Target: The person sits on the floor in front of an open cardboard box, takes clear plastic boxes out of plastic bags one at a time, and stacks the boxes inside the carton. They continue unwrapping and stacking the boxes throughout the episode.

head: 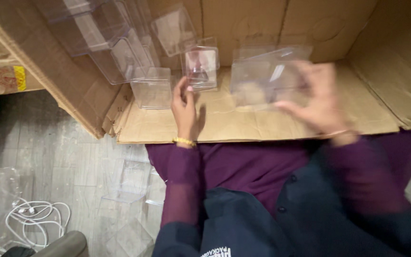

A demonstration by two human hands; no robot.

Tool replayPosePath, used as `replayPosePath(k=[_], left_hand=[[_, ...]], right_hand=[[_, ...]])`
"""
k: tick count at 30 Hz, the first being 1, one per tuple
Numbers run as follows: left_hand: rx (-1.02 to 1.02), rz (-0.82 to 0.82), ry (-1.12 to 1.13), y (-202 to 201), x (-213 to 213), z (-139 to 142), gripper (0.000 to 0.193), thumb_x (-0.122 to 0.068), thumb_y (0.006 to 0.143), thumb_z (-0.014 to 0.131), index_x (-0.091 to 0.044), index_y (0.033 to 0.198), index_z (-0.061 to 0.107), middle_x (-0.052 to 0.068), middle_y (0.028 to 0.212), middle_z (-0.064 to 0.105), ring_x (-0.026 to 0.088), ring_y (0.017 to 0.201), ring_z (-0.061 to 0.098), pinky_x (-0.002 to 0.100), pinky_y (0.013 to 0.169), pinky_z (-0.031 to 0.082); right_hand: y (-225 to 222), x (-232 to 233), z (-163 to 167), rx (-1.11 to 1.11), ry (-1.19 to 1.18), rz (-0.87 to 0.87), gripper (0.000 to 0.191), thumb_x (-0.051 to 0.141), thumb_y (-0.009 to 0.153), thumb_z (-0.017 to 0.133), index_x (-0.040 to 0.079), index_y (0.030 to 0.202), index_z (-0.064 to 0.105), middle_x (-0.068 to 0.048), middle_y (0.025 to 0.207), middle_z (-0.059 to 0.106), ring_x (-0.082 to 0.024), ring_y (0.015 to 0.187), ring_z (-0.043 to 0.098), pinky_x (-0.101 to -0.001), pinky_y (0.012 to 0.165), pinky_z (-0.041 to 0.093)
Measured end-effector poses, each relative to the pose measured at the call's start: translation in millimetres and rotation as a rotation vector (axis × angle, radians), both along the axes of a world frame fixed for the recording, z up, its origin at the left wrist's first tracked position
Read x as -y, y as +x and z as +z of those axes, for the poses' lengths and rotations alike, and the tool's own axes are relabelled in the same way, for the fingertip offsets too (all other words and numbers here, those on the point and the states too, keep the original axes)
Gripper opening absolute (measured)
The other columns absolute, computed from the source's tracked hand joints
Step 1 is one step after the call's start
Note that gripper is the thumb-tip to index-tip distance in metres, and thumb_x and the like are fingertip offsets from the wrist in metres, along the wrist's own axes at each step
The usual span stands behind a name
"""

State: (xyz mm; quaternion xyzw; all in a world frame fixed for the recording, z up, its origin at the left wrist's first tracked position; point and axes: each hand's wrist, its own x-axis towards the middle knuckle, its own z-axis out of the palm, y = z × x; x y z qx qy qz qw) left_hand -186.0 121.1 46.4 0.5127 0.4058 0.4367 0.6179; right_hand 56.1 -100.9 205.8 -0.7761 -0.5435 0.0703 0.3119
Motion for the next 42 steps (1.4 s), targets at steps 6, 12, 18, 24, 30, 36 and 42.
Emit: replayPosePath(k=[6,12,18,24,30,36,42], left_hand=[[-0.868,0.096,0.798,43,-44,-25,0.055,-0.017,0.081,0.076,0.006,0.129,0.062,0.041,0.133,0.05,0.058,0.128,0.048,0.058,0.108,0.037],[-0.675,0.183,0.388,21,-15,-8,0.021,-0.002,0.09,0.061,-0.002,0.108,0.072,0.026,0.112,0.067,0.046,0.105,0.063,0.052,0.09,0.049],[-0.633,0.146,0.467,-22,0,-4,0.028,-0.004,0.085,0.068,0.001,0.111,0.059,0.016,0.092,0.065,0.037,0.086,0.065,0.046,0.076,0.051],[-0.367,0.12,0.479,-37,6,-43,0.03,-0.001,0.09,0.062,-0.007,0.12,0.066,0.009,0.101,0.064,0.018,0.081,0.061,0.029,0.071,0.051],[0.418,0.07,-0.342,-36,-12,-51,0.05,-0.017,0.096,0.057,-0.002,0.144,0.052,0.01,0.111,0.067,0.016,0.089,0.056,0.031,0.074,0.049],[0.74,-0.251,-0.342,-47,0,-27,0.063,-0.021,0.091,0.06,-0.011,0.151,0.042,0.008,0.134,0.054,0.023,0.133,0.055,0.045,0.108,0.051],[0.613,-0.084,-0.453,-43,-9,-27,0.06,-0.042,0.097,0.066,-0.008,0.144,0.051,0.017,0.14,0.053,0.036,0.117,0.056,0.062,0.095,0.055]], right_hand=[[104,53,-24,0.143,-0.307,-0.11,0.094,0.06,0.078,0.08,0.013,0.154,0.054,-0.02,0.136,0.059,-0.035,0.111,0.062,-0.0537,0.121,0.036],[109,-3,-70,0.136,-0.403,0.049,0.083,0.051,0.082,0.073,0.016,0.155,0.051,-0.022,0.154,0.045,-0.048,0.141,0.04,-0.0589,0.112,0.035],[77,-79,-39,0.282,-0.135,0.103,0.044,0.035,0.107,0.063,0.01,0.144,0.064,-0.019,0.141,0.064,-0.044,0.141,0.048,-0.0601,0.113,0.038],[-7,-245,-89,0.086,-0.378,0.333,0.038,0.016,0.098,0.059,0.006,0.133,0.067,-0.027,0.116,0.07,-0.037,0.101,0.068,-0.0468,0.097,0.055],[-46,-272,-142,0.426,-0.143,0.085,0.069,0.014,0.055,0.076,0.0,0.122,0.067,-0.025,0.117,0.064,-0.044,0.106,0.061,-0.0577,0.074,0.051],[-17,-288,-153,-0.026,-0.243,0.106,0.021,0.007,0.09,0.068,0.001,0.11,0.068,-0.022,0.105,0.068,-0.035,0.097,0.068,-0.0433,0.085,0.055],[51,-233,-49,-0.423,0.372,0.25,0.028,-0.003,0.104,0.063,0.003,0.131,0.064,-0.009,0.106,0.071,-0.017,0.093,0.07,-0.0291,0.086,0.062]])
